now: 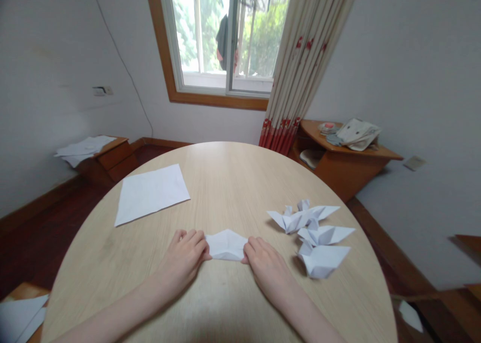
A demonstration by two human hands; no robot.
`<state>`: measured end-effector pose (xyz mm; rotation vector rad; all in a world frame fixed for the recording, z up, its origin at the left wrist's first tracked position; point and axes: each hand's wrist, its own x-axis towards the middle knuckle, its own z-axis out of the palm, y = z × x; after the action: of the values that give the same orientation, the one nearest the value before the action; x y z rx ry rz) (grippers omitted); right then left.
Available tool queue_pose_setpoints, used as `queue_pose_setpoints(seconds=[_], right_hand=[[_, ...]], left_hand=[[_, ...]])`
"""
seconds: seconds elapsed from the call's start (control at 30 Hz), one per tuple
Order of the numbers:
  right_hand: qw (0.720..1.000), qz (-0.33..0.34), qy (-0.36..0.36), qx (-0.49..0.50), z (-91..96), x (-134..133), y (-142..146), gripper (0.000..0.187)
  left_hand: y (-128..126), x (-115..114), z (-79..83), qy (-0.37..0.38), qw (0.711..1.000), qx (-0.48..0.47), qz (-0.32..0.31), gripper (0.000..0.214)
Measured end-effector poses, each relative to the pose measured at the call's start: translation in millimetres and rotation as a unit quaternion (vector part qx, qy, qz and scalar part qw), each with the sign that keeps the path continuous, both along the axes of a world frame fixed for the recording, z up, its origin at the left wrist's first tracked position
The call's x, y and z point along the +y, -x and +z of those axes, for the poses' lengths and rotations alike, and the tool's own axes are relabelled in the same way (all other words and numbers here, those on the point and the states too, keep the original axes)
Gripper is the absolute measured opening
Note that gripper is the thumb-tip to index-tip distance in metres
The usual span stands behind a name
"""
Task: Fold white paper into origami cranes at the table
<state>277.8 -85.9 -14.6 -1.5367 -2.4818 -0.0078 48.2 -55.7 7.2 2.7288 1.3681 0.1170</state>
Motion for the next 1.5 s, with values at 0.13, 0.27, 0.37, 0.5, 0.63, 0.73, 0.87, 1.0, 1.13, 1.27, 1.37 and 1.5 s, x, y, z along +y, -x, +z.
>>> queue_pose_setpoints(seconds=[0.13, 0.27, 0.37, 0.5, 0.63, 0.73, 0.87, 1.0, 1.13, 1.27, 1.37, 1.5], right_hand=[[0.998, 0.01, 0.058, 0.003, 7.6, 1, 1, 0.015], [0.995, 0.008, 0.092, 0.028, 13.8, 1, 2, 0.016], [0.991, 0.0, 0.12, 0.054, 15.8, 2, 1, 0.015], [0.99, -0.006, 0.121, 0.069, 15.3, 2, 1, 0.017], [0.993, 0.0, 0.099, 0.064, 15.1, -3, 11, 0.014], [0.989, 0.009, 0.118, 0.092, 16.1, -9, 22, 0.013], [0.974, 0.012, 0.172, 0.148, 17.8, -16, 30, 0.015], [0.953, 0.027, 0.221, 0.204, 20.8, -21, 34, 0.019], [0.907, 0.053, 0.303, 0.288, 25.2, -26, 40, 0.023], [0.834, 0.064, 0.391, 0.384, 25.0, -28, 43, 0.03], [0.869, 0.057, 0.294, 0.393, 22.8, -25, 39, 0.034], [0.924, 0.023, 0.115, 0.363, 21.1, -15, 30, 0.027]], left_hand=[[-2, 2, -0.7, 0.008, 1.0, -0.009, 0.003, 0.019], [0, 5, -2.6, 0.027, 0.999, -0.025, 0.01, 0.02], [3, 6, -2.8, 0.046, 0.998, -0.044, 0.01, 0.018], [4, 4, -1.0, 0.056, 0.993, -0.102, 0.006, 0.012], [2, 0, -0.4, 0.054, 0.985, -0.161, 0.008, 0.009], [-1, -2, -3.2, 0.047, 0.981, -0.188, -0.009, 0.01], [-2, 0, -9.6, 0.028, 0.976, -0.214, 0.002, 0.016], [-1, 5, -14.6, 0.039, 0.962, -0.27, 0.021, 0.012], [-2, 6, -17.1, 0.058, 0.949, -0.311, 0.001, 0.012], [-3, 5, -18.4, 0.077, 0.95, -0.302, -0.029, 0.013], [-4, 5, -19.3, 0.094, 0.95, -0.295, -0.036, 0.014], [-5, 4, -19.3, 0.115, 0.941, -0.318, -0.026, 0.015]])
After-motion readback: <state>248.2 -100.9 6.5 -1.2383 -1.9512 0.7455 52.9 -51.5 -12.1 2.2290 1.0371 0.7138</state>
